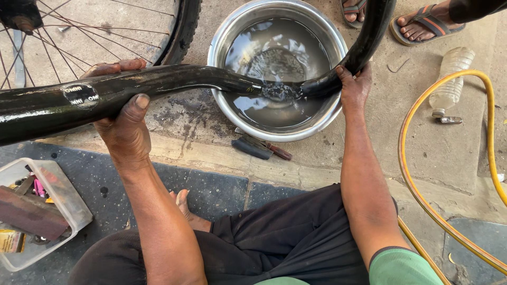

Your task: The person submerges a bicycle inner tube in a metal bowl of water to locate a puncture by observing air bubbles. After identifying the leak, they remove the tube, dry it, and proceed to fit the inner tube back into the tire casing on the bicycle wheel.

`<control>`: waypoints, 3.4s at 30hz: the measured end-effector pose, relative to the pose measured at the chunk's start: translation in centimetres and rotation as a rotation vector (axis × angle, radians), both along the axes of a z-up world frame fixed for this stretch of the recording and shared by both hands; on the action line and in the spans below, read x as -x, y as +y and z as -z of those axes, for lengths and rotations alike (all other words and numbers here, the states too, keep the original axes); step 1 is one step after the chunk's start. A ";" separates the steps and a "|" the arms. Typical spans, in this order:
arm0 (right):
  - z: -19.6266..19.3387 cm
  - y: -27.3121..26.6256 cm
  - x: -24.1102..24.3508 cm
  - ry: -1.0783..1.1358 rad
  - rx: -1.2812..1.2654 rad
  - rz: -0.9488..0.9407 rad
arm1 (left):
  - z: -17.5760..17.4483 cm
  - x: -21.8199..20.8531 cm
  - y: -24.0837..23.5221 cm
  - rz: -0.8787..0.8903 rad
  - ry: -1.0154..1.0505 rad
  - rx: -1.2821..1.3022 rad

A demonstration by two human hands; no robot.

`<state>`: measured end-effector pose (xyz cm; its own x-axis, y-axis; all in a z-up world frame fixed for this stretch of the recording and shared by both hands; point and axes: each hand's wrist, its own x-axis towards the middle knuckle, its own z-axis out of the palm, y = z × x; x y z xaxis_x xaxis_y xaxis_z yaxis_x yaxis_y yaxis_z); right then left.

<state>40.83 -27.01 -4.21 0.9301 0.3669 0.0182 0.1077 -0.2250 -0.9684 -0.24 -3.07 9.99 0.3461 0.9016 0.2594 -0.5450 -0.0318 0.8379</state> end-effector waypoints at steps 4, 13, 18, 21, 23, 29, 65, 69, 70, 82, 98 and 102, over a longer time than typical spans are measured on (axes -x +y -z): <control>0.1 0.1 0.1 -0.020 0.052 0.006 | 0.1 0.0 0.1 0.027 -0.019 -0.032; 0.1 0.0 0.0 -0.009 0.053 -0.005 | -0.8 -0.3 0.0 -0.016 0.019 0.017; 0.4 -0.1 -0.2 -0.009 0.046 -0.005 | -1.0 -0.3 -0.1 -0.028 0.030 0.019; 0.4 -0.1 -0.3 -0.010 0.038 -0.005 | -0.7 -0.2 0.0 -0.024 0.022 0.013; 0.3 0.0 -0.2 -0.027 0.056 0.002 | -0.4 -0.1 0.1 -0.014 0.011 0.000; 0.1 0.0 -0.1 0.005 0.033 0.013 | 0.2 0.1 0.2 -0.012 0.004 0.010; -0.6 -0.9 -1.4 0.086 -0.168 0.081 | 10.4 -1.4 1.8 -0.348 -0.105 0.632; 0.6 -1.4 -2.8 0.111 -0.451 0.027 | 16.2 -3.5 1.1 -0.046 -0.085 0.852; 1.0 -1.5 -2.7 0.153 -0.553 0.010 | 17.0 -4.1 1.3 0.113 -0.138 0.908; 4.4 5.5 7.0 0.815 -0.626 -0.121 | 22.6 -6.6 -2.5 -0.017 -0.204 1.115; -24.8 26.0 6.5 -0.925 0.332 -0.521 | 7.3 1.7 3.1 -0.875 -0.362 1.090; -31.0 33.3 11.7 -1.287 0.281 -0.551 | 6.9 1.5 3.0 -0.811 -0.348 1.161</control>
<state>29.11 6.32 26.81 0.0610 0.8026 0.5934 0.9977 -0.0305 -0.0612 -1.76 -0.07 3.05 -0.2761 0.5709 -0.7732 -0.8836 0.1657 0.4379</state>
